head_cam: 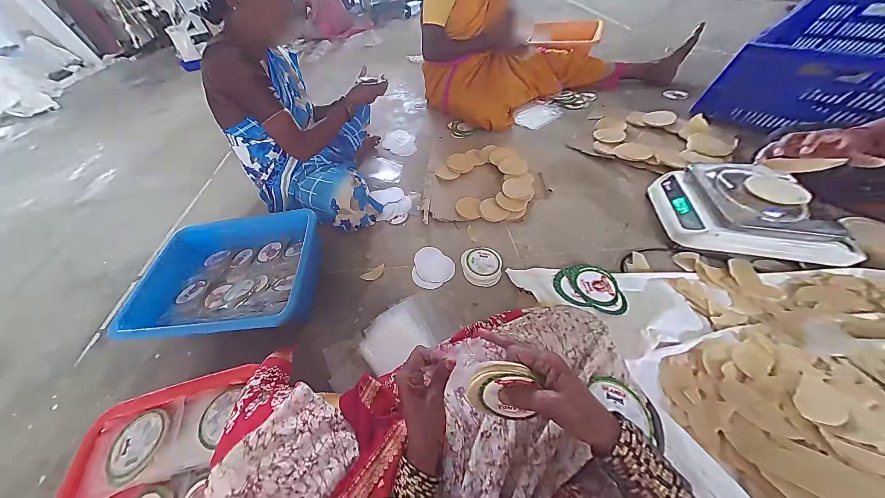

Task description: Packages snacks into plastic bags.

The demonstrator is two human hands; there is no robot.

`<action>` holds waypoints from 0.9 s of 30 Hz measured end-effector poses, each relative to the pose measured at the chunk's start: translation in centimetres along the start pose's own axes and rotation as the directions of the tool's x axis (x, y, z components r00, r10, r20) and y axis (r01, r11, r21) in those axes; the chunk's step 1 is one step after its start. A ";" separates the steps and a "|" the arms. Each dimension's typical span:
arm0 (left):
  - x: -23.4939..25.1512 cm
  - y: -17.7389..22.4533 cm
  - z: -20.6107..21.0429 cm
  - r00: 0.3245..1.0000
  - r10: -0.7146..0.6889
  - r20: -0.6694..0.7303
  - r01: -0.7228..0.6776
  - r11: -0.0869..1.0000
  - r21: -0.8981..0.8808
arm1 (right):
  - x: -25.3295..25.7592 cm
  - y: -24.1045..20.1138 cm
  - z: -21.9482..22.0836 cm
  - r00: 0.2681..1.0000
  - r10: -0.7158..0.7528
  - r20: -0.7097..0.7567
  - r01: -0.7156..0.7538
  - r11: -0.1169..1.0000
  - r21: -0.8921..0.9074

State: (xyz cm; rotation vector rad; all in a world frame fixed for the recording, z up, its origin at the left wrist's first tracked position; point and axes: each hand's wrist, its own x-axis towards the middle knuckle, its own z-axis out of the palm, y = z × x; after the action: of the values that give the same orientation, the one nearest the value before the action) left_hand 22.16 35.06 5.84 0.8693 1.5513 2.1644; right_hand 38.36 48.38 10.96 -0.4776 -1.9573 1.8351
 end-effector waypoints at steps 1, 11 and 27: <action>-0.1 -0.1 0.0 1.000 0.006 0.031 -0.005 1.000 -0.014 | 0.3 0.0 0.0 1.000 0.000 0.031 0.000 1.000 -0.012; -0.1 0.2 -0.3 0.972 -0.160 0.171 0.193 0.962 -0.192 | 0.5 -0.3 0.6 0.981 -0.148 -0.127 0.125 0.976 -0.177; -0.4 5.8 -1.1 0.947 0.243 0.209 -0.252 0.968 0.014 | -5.4 0.0 2.2 0.999 0.033 -0.033 -0.045 0.504 -0.862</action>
State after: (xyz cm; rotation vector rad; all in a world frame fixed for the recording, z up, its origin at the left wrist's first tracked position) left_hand 22.18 31.96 10.89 1.3200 1.4533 2.1310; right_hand 41.84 43.76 10.54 -0.8105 -2.7817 0.6728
